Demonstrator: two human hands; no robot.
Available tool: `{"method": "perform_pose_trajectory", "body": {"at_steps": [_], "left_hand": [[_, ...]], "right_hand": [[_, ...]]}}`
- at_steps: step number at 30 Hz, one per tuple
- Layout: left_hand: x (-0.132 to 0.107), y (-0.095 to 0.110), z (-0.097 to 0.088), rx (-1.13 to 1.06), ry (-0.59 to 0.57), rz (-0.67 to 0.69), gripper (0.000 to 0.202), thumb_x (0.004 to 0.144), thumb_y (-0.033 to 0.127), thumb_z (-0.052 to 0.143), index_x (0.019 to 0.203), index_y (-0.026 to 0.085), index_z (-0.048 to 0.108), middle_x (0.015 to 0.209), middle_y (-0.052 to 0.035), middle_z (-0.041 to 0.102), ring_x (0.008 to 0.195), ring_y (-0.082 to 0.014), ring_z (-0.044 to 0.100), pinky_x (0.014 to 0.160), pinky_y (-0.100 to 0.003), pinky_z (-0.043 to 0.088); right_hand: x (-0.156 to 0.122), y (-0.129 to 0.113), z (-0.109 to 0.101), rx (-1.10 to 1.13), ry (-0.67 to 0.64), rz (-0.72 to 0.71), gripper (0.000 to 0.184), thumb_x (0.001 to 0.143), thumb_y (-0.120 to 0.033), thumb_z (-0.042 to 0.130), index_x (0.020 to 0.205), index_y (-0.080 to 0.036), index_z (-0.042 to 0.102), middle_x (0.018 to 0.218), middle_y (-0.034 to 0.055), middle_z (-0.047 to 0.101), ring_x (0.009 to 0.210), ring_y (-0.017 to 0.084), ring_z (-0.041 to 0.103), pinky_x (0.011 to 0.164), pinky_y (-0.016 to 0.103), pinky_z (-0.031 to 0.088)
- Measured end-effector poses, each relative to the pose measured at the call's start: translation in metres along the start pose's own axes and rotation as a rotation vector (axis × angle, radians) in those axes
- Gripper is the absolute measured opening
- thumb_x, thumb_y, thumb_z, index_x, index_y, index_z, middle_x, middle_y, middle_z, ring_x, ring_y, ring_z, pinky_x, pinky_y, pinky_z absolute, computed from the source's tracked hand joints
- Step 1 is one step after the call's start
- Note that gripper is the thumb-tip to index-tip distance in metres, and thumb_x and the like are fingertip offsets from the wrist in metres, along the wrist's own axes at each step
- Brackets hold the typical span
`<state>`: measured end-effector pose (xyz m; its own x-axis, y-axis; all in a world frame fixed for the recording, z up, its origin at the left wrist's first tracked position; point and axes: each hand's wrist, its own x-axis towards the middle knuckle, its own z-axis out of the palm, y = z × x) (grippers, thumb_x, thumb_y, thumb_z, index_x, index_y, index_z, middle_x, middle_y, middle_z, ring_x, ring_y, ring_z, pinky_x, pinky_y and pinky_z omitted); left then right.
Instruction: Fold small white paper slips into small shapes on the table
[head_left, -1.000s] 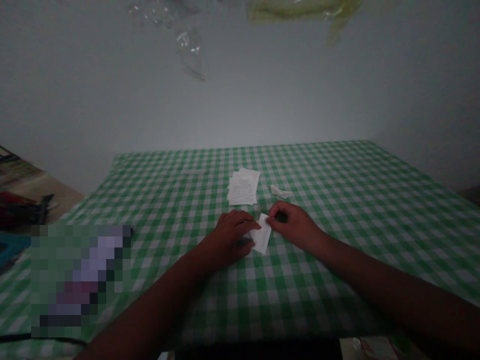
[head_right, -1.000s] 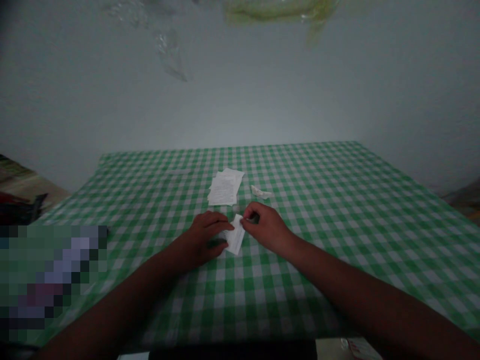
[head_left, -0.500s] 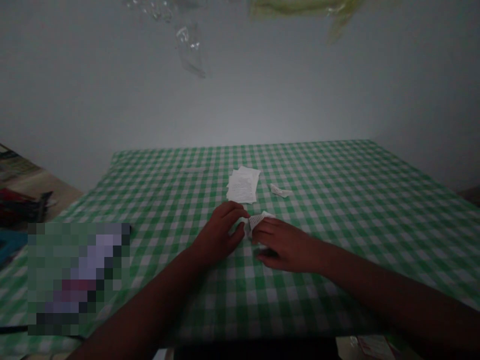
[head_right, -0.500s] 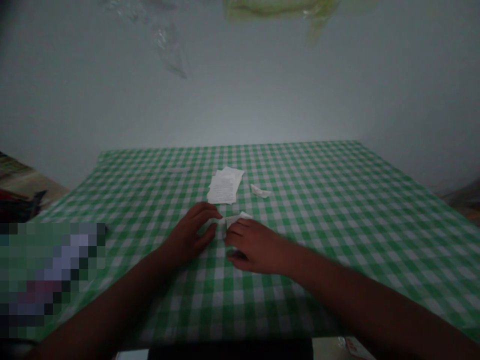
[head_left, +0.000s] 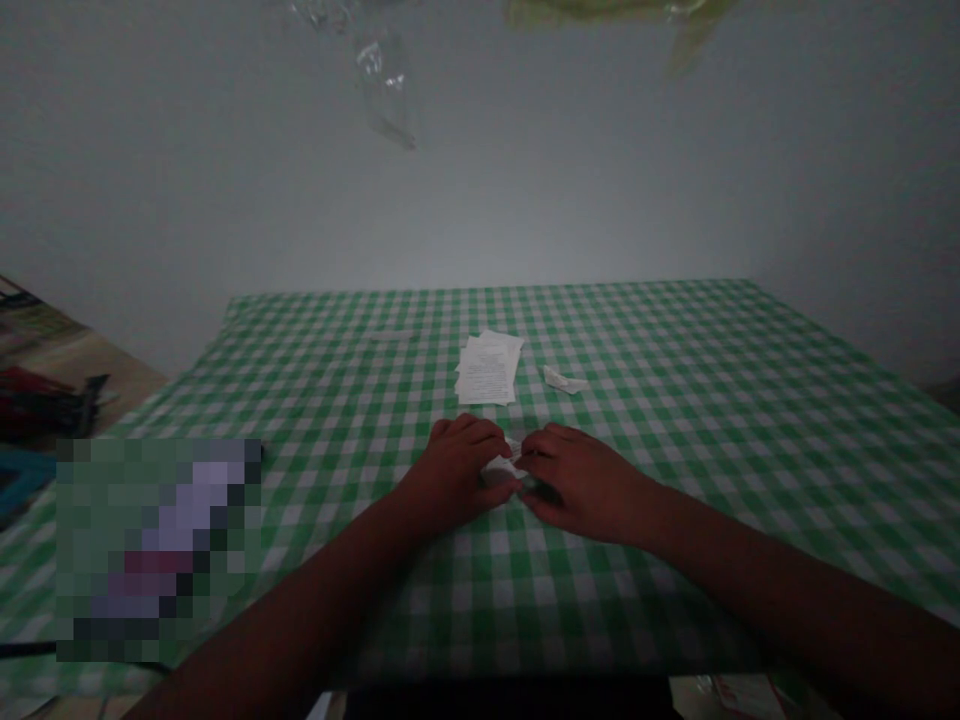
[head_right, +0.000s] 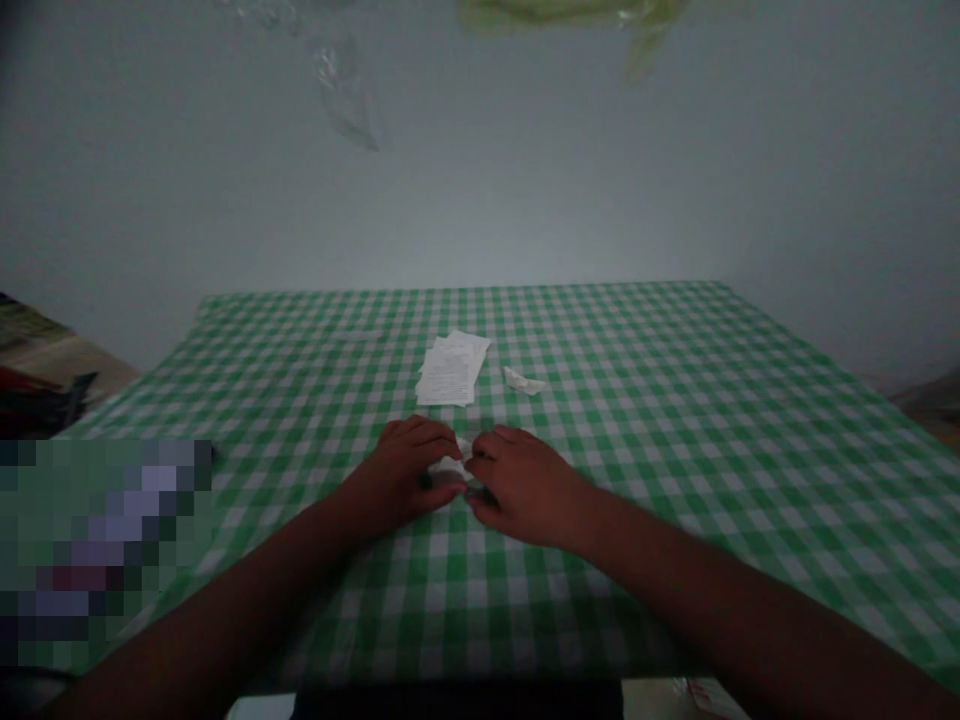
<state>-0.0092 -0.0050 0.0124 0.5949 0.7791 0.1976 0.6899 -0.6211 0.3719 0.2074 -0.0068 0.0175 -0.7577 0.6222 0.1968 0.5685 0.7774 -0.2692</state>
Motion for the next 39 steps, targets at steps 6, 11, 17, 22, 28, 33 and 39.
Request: {"method": "perform_pose_trajectory", "body": {"at_steps": [6,11,17,22,28,33,39], "left_hand": [[-0.002,-0.002,0.001,-0.003,-0.067,-0.009,0.035,0.076,0.034,0.077,0.106,0.025,0.062,0.114,-0.0005,0.062,0.110,-0.0232,0.050,0.092,-0.038,0.033],[-0.001,-0.003,0.001,0.013,-0.085,0.018,0.029,0.081,0.035,0.074,0.106,0.026,0.062,0.112,-0.0005,0.063,0.109,-0.0226,0.051,0.091,-0.038,0.031],[-0.002,-0.003,0.001,0.055,-0.087,0.055,0.020,0.088,0.033,0.066,0.105,0.025,0.063,0.111,-0.0012,0.064,0.107,-0.0222,0.051,0.090,-0.039,0.030],[0.000,-0.001,-0.001,0.057,-0.080,0.060,0.013,0.094,0.026,0.054,0.099,0.023,0.065,0.107,-0.0018,0.066,0.103,-0.0204,0.054,0.089,-0.038,0.030],[0.002,-0.005,0.002,0.060,-0.044,0.028,0.016,0.096,0.025,0.050,0.103,0.021,0.063,0.105,-0.0044,0.068,0.102,-0.0213,0.056,0.089,-0.039,0.031],[0.003,-0.005,0.005,0.100,-0.049,0.012,0.021,0.095,0.022,0.052,0.114,0.022,0.060,0.107,-0.0052,0.067,0.102,-0.0223,0.056,0.088,-0.039,0.032],[0.002,-0.004,0.006,0.129,-0.045,0.034,0.022,0.093,0.018,0.056,0.109,0.028,0.067,0.107,-0.0020,0.067,0.103,-0.0210,0.055,0.090,-0.040,0.029]], "right_hand": [[-0.001,0.002,0.005,0.066,-0.011,0.003,0.022,0.091,-0.031,0.061,0.106,-0.016,0.067,0.102,0.0098,0.064,0.096,0.023,0.058,0.088,0.040,0.048],[0.001,0.008,0.008,0.009,-0.028,-0.034,0.019,0.092,-0.027,0.057,0.104,-0.015,0.066,0.101,0.0101,0.062,0.095,0.023,0.056,0.088,0.040,0.046],[0.001,0.011,0.007,-0.040,-0.042,-0.053,0.020,0.092,-0.031,0.058,0.102,-0.016,0.065,0.099,0.0082,0.062,0.093,0.023,0.055,0.086,0.041,0.045],[0.004,0.016,0.009,0.047,0.027,-0.053,0.018,0.095,-0.030,0.055,0.100,-0.016,0.066,0.097,0.0077,0.063,0.092,0.021,0.055,0.087,0.038,0.044],[0.008,0.021,0.013,0.136,0.107,0.032,0.020,0.097,-0.025,0.051,0.087,-0.014,0.065,0.086,0.0069,0.061,0.086,0.020,0.054,0.082,0.035,0.044],[0.008,0.019,0.015,0.129,0.141,0.104,0.015,0.095,-0.024,0.054,0.088,-0.014,0.063,0.090,0.0081,0.059,0.089,0.021,0.052,0.083,0.037,0.044],[0.009,0.017,0.019,0.078,0.194,0.173,0.012,0.091,-0.025,0.060,0.091,-0.014,0.060,0.092,0.0088,0.058,0.091,0.023,0.051,0.083,0.037,0.045]]}}
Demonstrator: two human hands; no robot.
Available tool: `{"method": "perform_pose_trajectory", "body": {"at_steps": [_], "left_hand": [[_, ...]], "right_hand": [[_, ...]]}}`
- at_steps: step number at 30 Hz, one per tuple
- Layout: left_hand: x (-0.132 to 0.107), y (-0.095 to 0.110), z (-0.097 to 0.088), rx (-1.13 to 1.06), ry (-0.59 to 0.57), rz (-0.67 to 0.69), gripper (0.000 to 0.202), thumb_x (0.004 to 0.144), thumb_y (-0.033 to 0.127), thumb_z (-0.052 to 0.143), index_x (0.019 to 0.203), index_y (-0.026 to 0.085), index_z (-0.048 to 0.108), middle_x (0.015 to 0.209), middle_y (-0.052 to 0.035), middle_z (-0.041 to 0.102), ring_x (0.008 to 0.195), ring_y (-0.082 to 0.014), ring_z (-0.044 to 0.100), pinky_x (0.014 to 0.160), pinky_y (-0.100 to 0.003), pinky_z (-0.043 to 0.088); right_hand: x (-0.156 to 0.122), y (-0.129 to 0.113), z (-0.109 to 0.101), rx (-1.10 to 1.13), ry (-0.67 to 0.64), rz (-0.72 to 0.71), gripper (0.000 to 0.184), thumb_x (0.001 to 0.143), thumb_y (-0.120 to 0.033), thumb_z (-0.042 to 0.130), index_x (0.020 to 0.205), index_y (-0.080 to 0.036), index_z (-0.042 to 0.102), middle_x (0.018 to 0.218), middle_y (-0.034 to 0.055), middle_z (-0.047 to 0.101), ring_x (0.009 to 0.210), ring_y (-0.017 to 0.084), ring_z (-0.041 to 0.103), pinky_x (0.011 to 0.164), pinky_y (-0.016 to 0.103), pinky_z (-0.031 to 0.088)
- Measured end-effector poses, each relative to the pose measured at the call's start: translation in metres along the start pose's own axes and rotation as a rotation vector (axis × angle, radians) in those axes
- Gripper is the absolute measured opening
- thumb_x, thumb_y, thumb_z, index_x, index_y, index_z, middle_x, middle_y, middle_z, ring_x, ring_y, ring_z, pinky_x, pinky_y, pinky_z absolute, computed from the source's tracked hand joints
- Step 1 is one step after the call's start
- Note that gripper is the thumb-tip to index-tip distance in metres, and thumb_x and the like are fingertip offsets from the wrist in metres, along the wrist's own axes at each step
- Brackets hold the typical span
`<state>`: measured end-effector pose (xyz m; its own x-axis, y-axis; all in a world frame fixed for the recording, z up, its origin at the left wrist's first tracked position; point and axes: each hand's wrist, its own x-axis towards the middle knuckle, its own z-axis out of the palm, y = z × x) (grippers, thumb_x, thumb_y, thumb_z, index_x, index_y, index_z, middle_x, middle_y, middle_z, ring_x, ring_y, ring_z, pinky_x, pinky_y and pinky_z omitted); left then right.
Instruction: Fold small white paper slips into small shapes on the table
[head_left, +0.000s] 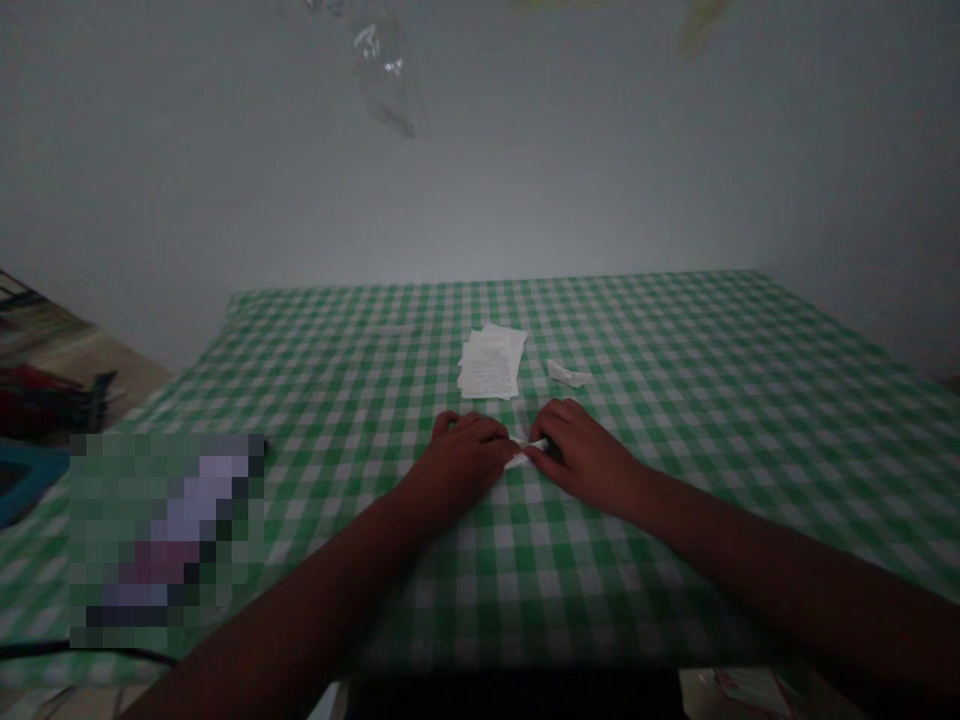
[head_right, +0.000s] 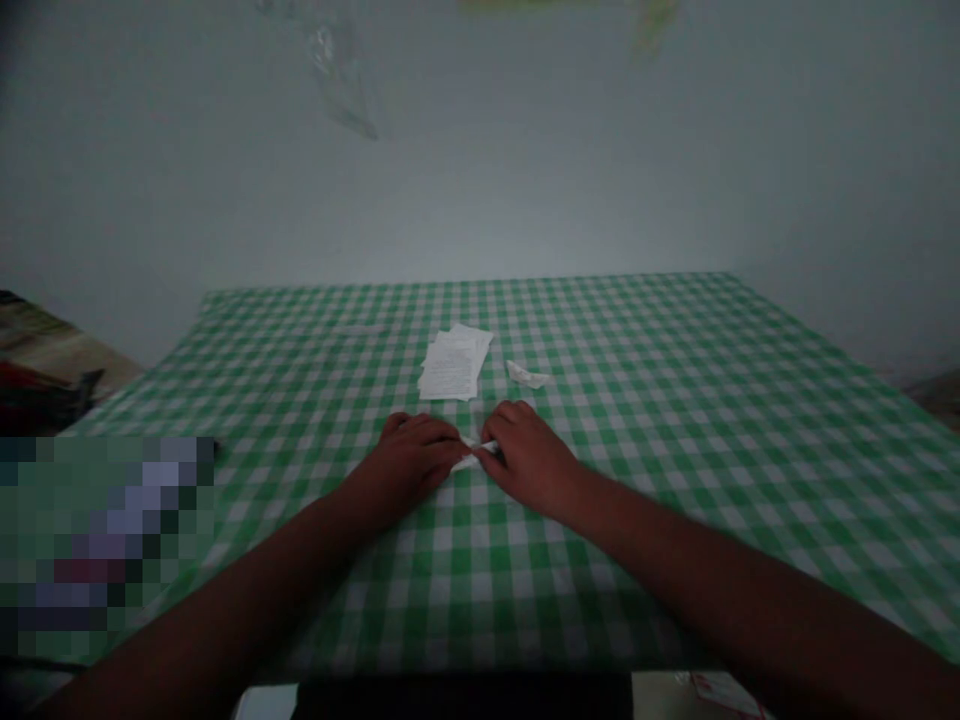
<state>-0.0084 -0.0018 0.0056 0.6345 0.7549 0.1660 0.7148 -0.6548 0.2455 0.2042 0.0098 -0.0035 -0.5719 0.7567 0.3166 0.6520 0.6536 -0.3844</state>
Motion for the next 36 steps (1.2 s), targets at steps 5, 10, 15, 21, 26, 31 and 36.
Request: {"method": "perform_pose_trajectory", "body": {"at_steps": [5,10,15,21,26,31,36], "left_hand": [[0.001,0.003,-0.002,-0.013,-0.010,-0.055,0.019,0.091,0.019,0.059,0.103,0.029,0.070,0.108,-0.0008,0.067,0.103,-0.0210,0.055,0.089,-0.040,0.029],[0.001,0.003,-0.003,0.005,0.021,-0.096,0.018,0.091,0.021,0.061,0.103,0.029,0.070,0.108,-0.0003,0.067,0.104,-0.0212,0.054,0.090,-0.042,0.029],[0.000,-0.004,-0.001,-0.056,0.013,-0.103,0.022,0.092,0.022,0.058,0.109,0.030,0.070,0.110,-0.0014,0.066,0.104,-0.0213,0.053,0.088,-0.040,0.032],[-0.003,-0.019,-0.002,-0.172,-0.035,-0.033,0.030,0.094,0.020,0.053,0.119,0.031,0.066,0.116,-0.0034,0.064,0.108,-0.0211,0.054,0.093,-0.040,0.036],[-0.004,-0.022,-0.008,-0.211,-0.068,0.001,0.033,0.094,0.017,0.052,0.121,0.030,0.065,0.119,-0.0034,0.063,0.110,-0.0206,0.055,0.097,-0.039,0.039],[-0.004,-0.023,-0.009,-0.237,-0.074,-0.013,0.033,0.091,0.015,0.054,0.119,0.029,0.066,0.121,-0.0042,0.063,0.114,-0.0216,0.054,0.099,-0.041,0.038],[-0.005,-0.027,-0.006,-0.262,-0.074,0.000,0.034,0.091,0.014,0.054,0.119,0.028,0.066,0.122,-0.0049,0.062,0.114,-0.0212,0.054,0.099,-0.042,0.038]], "right_hand": [[-0.001,-0.007,-0.005,-0.162,-0.009,-0.085,0.011,0.092,-0.023,0.056,0.092,-0.014,0.062,0.094,0.0092,0.061,0.092,0.024,0.052,0.085,0.040,0.045],[-0.011,-0.022,-0.008,-0.286,-0.152,-0.204,0.020,0.095,-0.014,0.048,0.105,-0.013,0.065,0.101,0.0108,0.065,0.098,0.025,0.056,0.088,0.042,0.046],[-0.017,-0.026,-0.009,-0.296,-0.168,-0.207,0.034,0.096,-0.019,0.045,0.127,-0.012,0.056,0.122,0.0143,0.062,0.111,0.028,0.056,0.096,0.047,0.044],[-0.019,-0.021,-0.010,-0.313,-0.210,-0.210,0.045,0.094,-0.033,0.053,0.134,-0.013,0.052,0.133,0.0151,0.057,0.119,0.032,0.051,0.103,0.053,0.038],[-0.022,-0.022,-0.012,-0.313,-0.234,-0.192,0.052,0.094,-0.041,0.053,0.139,-0.015,0.047,0.139,0.0151,0.052,0.124,0.033,0.047,0.107,0.058,0.032],[-0.022,-0.027,-0.011,-0.300,-0.245,-0.184,0.052,0.092,-0.044,0.056,0.140,-0.025,0.048,0.140,0.0129,0.051,0.124,0.037,0.045,0.104,0.064,0.030],[-0.020,-0.029,-0.011,-0.248,-0.246,-0.160,0.051,0.092,-0.047,0.054,0.138,-0.026,0.050,0.139,0.0152,0.048,0.123,0.037,0.043,0.100,0.062,0.033]]}}
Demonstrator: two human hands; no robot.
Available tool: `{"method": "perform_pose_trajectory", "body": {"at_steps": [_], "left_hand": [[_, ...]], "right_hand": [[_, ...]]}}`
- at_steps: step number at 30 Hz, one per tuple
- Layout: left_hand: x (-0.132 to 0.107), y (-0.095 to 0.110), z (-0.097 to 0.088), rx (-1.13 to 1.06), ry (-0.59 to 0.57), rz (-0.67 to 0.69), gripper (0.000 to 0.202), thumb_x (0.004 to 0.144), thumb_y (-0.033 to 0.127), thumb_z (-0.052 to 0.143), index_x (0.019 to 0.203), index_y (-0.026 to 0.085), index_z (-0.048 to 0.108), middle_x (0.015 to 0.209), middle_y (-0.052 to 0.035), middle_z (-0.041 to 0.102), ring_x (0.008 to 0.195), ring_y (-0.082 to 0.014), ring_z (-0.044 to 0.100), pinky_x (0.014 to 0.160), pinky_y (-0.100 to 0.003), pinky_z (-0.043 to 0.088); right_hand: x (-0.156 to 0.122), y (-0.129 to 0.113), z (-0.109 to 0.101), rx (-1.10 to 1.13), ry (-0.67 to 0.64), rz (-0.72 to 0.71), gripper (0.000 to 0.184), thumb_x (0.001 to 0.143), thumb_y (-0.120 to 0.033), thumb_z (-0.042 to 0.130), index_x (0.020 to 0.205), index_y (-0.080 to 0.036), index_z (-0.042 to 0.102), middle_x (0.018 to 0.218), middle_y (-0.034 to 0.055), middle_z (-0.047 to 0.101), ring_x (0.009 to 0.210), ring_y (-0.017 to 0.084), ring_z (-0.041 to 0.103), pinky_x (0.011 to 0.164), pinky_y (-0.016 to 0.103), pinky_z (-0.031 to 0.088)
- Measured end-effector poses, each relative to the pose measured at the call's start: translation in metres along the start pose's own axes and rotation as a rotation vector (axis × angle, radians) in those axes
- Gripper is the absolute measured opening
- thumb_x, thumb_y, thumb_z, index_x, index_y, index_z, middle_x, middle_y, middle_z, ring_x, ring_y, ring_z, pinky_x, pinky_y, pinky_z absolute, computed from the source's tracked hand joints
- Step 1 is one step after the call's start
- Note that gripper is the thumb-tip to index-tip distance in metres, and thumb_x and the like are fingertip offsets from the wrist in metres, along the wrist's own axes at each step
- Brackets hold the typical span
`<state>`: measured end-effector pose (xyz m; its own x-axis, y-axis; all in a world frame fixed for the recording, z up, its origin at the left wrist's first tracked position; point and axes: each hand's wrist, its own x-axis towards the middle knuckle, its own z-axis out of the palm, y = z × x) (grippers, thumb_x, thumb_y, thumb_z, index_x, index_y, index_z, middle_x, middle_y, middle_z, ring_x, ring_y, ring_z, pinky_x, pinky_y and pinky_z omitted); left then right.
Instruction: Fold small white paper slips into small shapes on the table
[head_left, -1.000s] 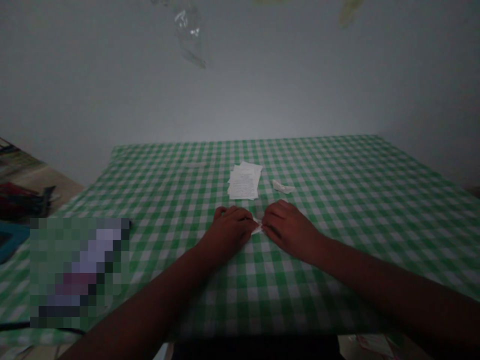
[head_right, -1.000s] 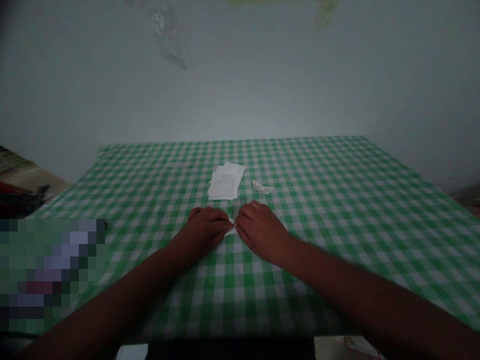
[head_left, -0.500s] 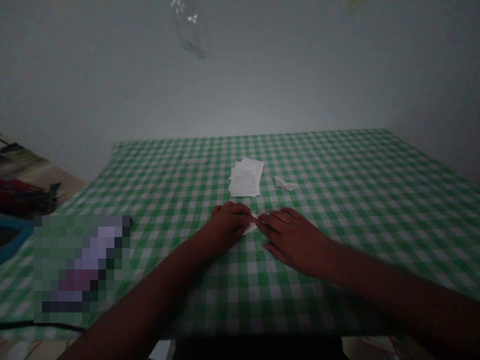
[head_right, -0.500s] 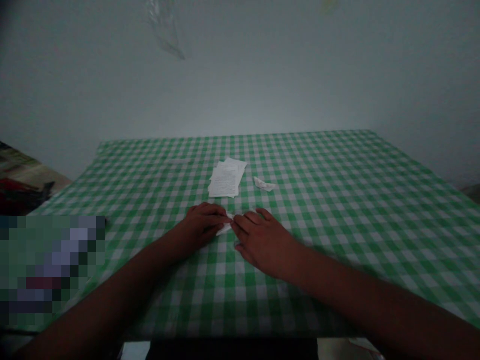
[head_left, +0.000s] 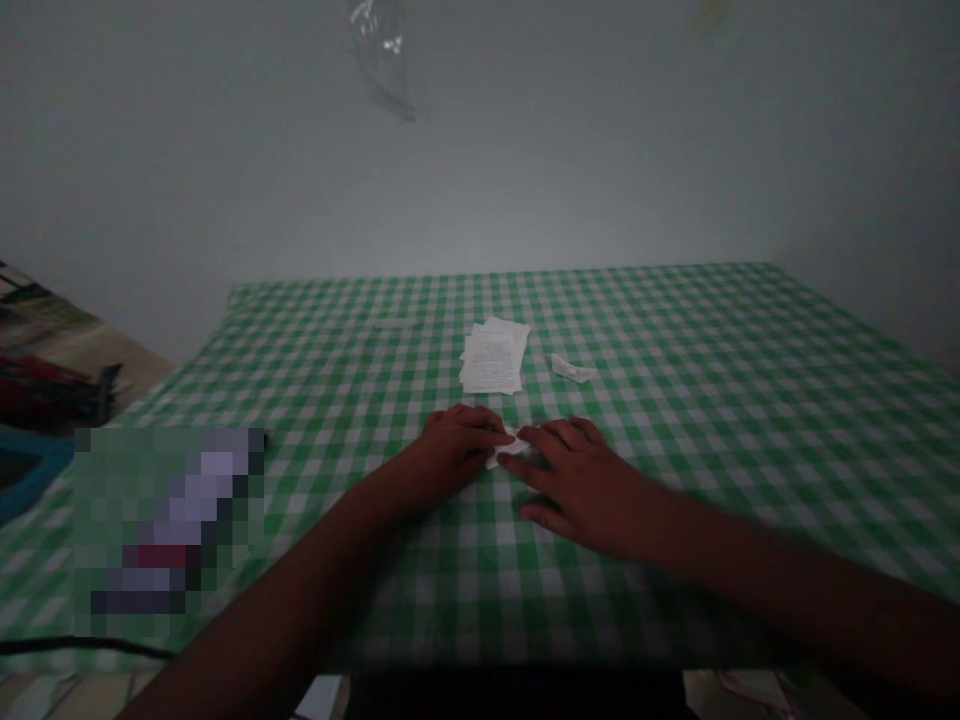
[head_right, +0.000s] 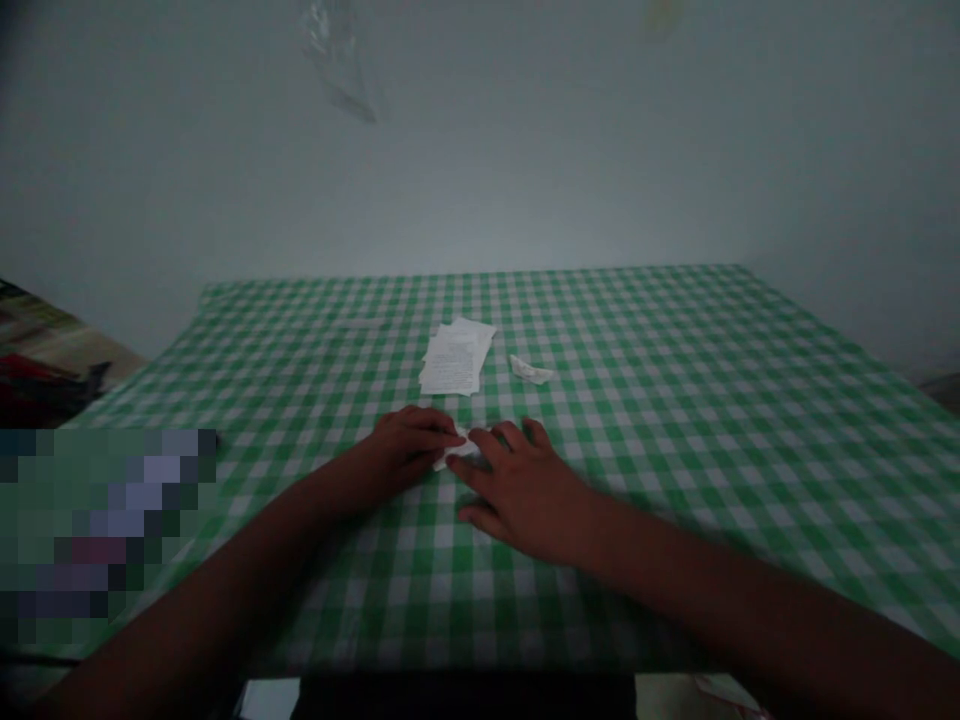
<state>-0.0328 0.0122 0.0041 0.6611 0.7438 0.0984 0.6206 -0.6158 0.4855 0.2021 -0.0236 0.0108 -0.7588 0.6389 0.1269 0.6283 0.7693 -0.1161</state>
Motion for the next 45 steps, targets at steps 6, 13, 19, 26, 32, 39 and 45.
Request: {"method": "perform_pose_trajectory", "body": {"at_steps": [6,13,19,26,32,39,45], "left_hand": [[-0.001,0.007,-0.007,-0.046,-0.016,-0.022,0.031,0.092,0.018,0.056,0.119,0.029,0.067,0.124,-0.0052,0.062,0.117,-0.0224,0.053,0.104,-0.045,0.035],[-0.004,0.004,-0.010,-0.041,-0.066,-0.020,0.037,0.088,0.020,0.062,0.124,0.031,0.063,0.128,-0.0046,0.059,0.123,-0.0242,0.050,0.108,-0.048,0.034],[-0.005,0.000,-0.014,-0.109,-0.104,0.017,0.041,0.086,0.016,0.061,0.126,0.029,0.061,0.131,-0.0039,0.056,0.125,-0.0217,0.049,0.110,-0.042,0.034],[0.002,0.006,-0.004,-0.076,-0.003,-0.089,0.026,0.089,0.020,0.060,0.112,0.029,0.069,0.119,-0.0030,0.064,0.114,-0.0221,0.055,0.104,-0.045,0.037],[0.002,0.008,-0.005,-0.066,-0.022,-0.093,0.033,0.084,0.016,0.064,0.114,0.029,0.068,0.122,-0.0034,0.063,0.118,-0.0235,0.053,0.106,-0.047,0.035],[0.001,0.011,-0.006,-0.031,-0.008,-0.093,0.033,0.084,0.017,0.064,0.115,0.028,0.067,0.123,-0.0038,0.062,0.117,-0.0233,0.053,0.105,-0.046,0.036],[0.000,0.009,-0.005,-0.031,-0.016,-0.078,0.032,0.086,0.018,0.063,0.116,0.027,0.066,0.124,-0.0037,0.061,0.117,-0.0230,0.053,0.105,-0.046,0.036]], "right_hand": [[0.000,0.004,-0.003,0.061,-0.002,0.002,0.047,0.095,-0.048,0.049,0.136,-0.026,0.053,0.137,0.0157,0.049,0.122,0.035,0.042,0.099,0.060,0.034],[0.001,0.009,-0.002,0.131,0.016,0.029,0.037,0.096,-0.038,0.049,0.130,-0.026,0.059,0.133,0.0117,0.054,0.120,0.031,0.046,0.100,0.054,0.034],[0.002,0.011,-0.003,0.141,0.009,0.034,0.036,0.097,-0.036,0.048,0.130,-0.025,0.059,0.131,0.0111,0.056,0.119,0.030,0.048,0.100,0.054,0.034],[0.002,0.009,-0.001,0.101,0.023,0.036,0.034,0.096,-0.034,0.048,0.128,-0.028,0.060,0.131,0.0120,0.056,0.118,0.031,0.047,0.099,0.055,0.034],[0.000,0.001,0.003,-0.040,0.011,0.029,0.037,0.096,-0.030,0.048,0.132,-0.028,0.056,0.137,0.0122,0.052,0.119,0.035,0.047,0.102,0.066,0.027],[0.000,0.001,-0.002,-0.101,0.005,0.062,0.037,0.095,-0.031,0.052,0.132,-0.033,0.055,0.141,0.0090,0.052,0.123,0.037,0.046,0.102,0.069,0.025],[-0.006,0.008,-0.003,-0.108,0.014,0.068,0.040,0.094,-0.039,0.055,0.134,-0.037,0.054,0.150,0.0081,0.043,0.132,0.042,0.038,0.101,0.072,0.025]]}}
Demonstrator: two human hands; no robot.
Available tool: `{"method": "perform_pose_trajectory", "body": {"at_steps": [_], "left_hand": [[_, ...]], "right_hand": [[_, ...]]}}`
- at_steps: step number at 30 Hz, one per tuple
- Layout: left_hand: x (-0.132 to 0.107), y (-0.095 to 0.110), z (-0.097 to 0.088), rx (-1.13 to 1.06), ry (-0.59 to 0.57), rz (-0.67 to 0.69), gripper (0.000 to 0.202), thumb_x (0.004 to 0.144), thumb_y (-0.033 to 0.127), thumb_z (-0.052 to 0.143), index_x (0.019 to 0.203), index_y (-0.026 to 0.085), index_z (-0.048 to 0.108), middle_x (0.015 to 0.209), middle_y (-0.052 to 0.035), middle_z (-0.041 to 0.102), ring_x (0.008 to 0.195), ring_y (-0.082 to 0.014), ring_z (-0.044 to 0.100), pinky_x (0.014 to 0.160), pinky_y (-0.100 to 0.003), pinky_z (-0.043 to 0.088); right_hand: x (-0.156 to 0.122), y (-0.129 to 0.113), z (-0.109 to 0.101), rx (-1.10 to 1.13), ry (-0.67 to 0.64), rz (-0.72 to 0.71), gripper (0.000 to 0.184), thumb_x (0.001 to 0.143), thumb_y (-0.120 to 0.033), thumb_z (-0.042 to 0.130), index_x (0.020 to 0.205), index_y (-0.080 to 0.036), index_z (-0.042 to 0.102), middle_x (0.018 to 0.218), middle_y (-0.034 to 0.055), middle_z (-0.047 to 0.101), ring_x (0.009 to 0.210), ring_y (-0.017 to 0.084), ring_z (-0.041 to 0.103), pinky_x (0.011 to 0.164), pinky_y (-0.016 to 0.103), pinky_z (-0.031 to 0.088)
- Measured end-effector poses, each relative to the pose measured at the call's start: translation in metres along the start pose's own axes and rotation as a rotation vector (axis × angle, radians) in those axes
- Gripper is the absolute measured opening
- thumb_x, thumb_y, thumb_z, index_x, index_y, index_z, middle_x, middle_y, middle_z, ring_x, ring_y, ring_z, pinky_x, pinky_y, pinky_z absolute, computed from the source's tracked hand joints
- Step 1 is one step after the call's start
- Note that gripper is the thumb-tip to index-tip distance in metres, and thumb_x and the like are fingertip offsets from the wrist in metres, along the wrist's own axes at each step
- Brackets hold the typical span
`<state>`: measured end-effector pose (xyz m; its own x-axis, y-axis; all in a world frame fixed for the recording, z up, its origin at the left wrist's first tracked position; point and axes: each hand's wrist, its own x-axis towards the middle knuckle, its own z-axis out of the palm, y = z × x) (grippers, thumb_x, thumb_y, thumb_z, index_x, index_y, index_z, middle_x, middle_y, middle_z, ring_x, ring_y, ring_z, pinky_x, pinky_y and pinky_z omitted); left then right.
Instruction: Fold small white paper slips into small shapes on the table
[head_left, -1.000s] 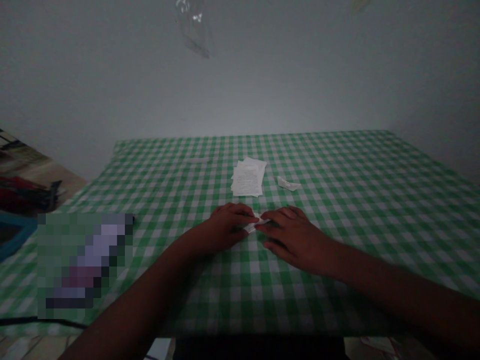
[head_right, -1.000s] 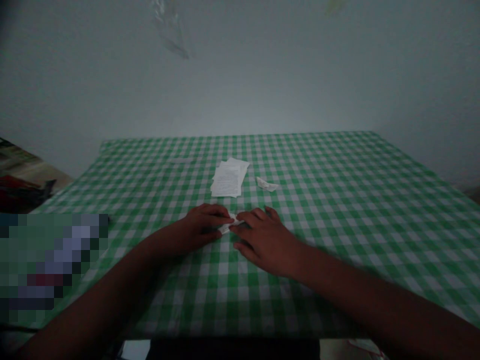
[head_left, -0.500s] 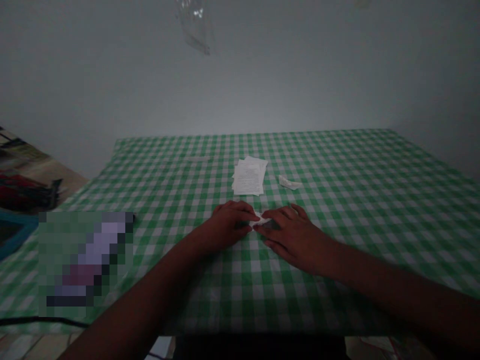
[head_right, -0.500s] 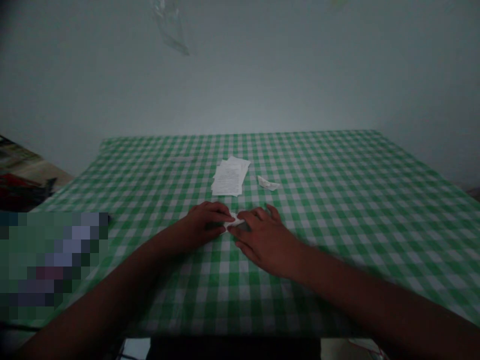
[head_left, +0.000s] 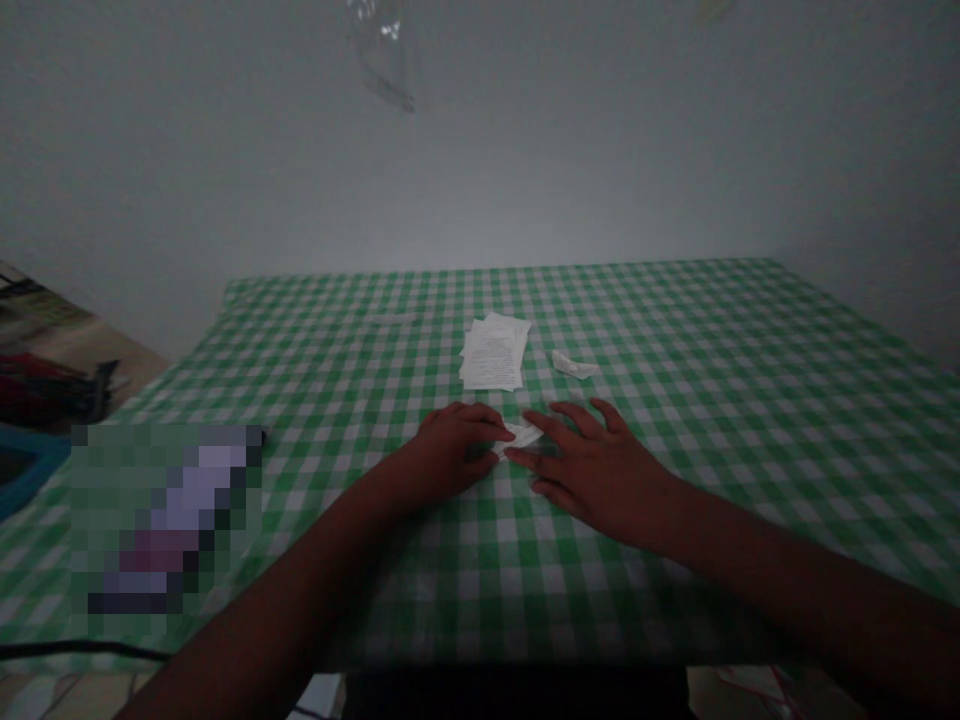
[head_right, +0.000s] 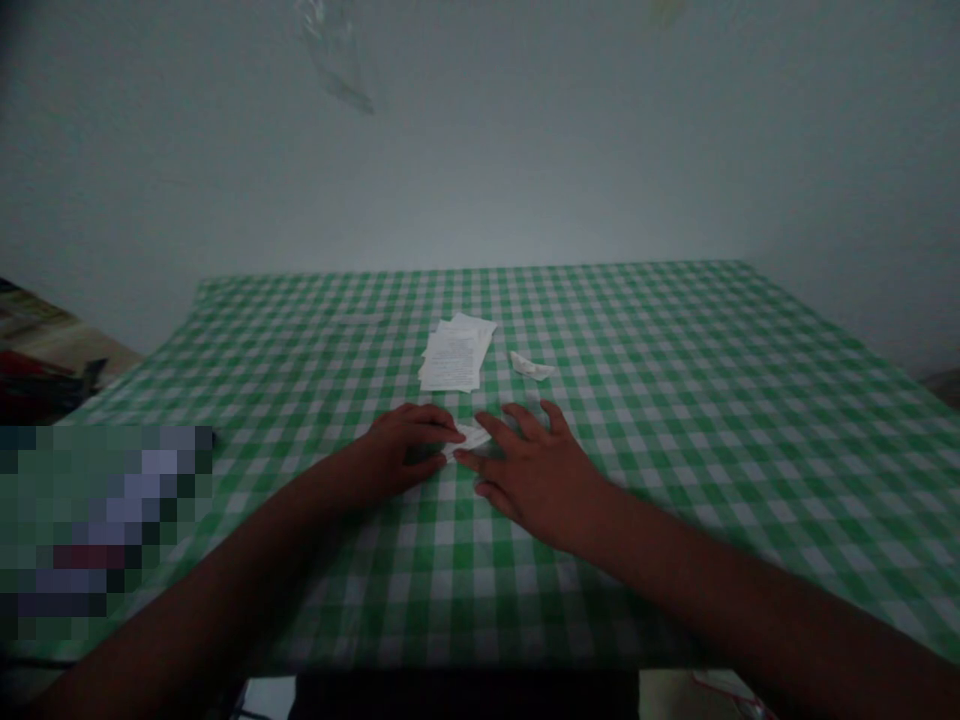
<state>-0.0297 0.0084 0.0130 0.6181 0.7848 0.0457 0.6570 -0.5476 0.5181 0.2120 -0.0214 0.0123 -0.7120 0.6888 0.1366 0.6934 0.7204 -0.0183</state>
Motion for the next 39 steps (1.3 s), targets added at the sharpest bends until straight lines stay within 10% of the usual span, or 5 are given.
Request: {"method": "perform_pose_trajectory", "body": {"at_steps": [17,26,39], "left_hand": [[0.001,-0.007,-0.001,0.003,-0.031,0.035,0.031,0.090,0.023,0.060,0.119,0.030,0.065,0.125,-0.0020,0.060,0.116,-0.0215,0.054,0.104,-0.043,0.035],[-0.002,0.016,0.022,0.121,0.052,0.073,0.030,0.083,0.030,0.071,0.112,0.025,0.066,0.111,-0.0041,0.063,0.106,-0.0234,0.056,0.096,-0.044,0.038],[-0.003,0.022,0.026,0.051,0.133,0.099,0.035,0.079,0.026,0.072,0.112,0.020,0.061,0.114,-0.0076,0.059,0.107,-0.0238,0.053,0.097,-0.042,0.044]], "right_hand": [[-0.004,0.019,-0.014,-0.185,-0.042,0.200,0.030,0.095,-0.034,0.049,0.119,-0.029,0.067,0.143,0.0103,0.051,0.129,0.041,0.043,0.097,0.066,0.033],[0.012,0.014,-0.009,0.149,0.003,0.232,0.014,0.089,-0.029,0.059,0.090,-0.019,0.068,0.085,0.0047,0.066,0.088,0.022,0.059,0.080,0.036,0.042],[0.006,0.016,-0.009,0.148,-0.038,0.015,0.029,0.093,-0.025,0.051,0.119,-0.019,0.064,0.113,0.0104,0.061,0.102,0.026,0.054,0.086,0.042,0.046]]}}
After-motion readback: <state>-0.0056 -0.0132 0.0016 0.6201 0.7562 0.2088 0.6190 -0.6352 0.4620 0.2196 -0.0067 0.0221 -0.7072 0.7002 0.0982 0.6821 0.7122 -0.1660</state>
